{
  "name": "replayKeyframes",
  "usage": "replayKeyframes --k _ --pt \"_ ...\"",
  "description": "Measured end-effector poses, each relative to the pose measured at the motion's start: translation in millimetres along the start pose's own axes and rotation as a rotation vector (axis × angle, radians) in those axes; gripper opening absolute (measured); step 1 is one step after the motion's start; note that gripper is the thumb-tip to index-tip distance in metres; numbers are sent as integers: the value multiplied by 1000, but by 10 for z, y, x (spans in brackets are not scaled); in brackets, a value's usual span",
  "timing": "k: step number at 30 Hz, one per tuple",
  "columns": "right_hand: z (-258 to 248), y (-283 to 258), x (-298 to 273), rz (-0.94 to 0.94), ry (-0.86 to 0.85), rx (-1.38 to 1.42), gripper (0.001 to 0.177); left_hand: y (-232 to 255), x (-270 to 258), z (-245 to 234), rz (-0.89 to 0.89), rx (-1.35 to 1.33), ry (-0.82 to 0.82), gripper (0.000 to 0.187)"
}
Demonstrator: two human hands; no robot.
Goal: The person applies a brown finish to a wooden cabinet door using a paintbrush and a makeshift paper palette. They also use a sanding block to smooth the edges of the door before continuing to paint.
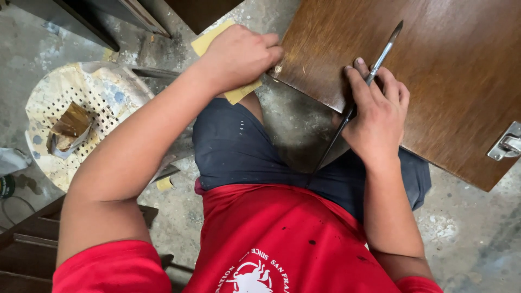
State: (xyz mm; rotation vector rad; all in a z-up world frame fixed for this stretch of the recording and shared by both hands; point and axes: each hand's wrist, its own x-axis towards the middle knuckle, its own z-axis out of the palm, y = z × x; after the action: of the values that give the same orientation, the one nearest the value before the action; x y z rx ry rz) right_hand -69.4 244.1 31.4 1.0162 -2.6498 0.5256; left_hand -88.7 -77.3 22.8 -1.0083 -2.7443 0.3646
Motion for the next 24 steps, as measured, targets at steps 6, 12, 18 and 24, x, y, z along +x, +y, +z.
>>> replayKeyframes --k 6,12,18,24 --pt "4 1 1 7 -3 -5 91 108 -4 -130 -101 -106 -158 16" --pt "-1 5 7 11 -8 8 96 245 73 -28 -76 45 -37 16" --pt "14 17 -7 13 -2 0 94 349 55 91 -79 111 -15 13" --pt "-17 16 6 6 13 -3 90 339 12 -51 -120 -3 -124 32"
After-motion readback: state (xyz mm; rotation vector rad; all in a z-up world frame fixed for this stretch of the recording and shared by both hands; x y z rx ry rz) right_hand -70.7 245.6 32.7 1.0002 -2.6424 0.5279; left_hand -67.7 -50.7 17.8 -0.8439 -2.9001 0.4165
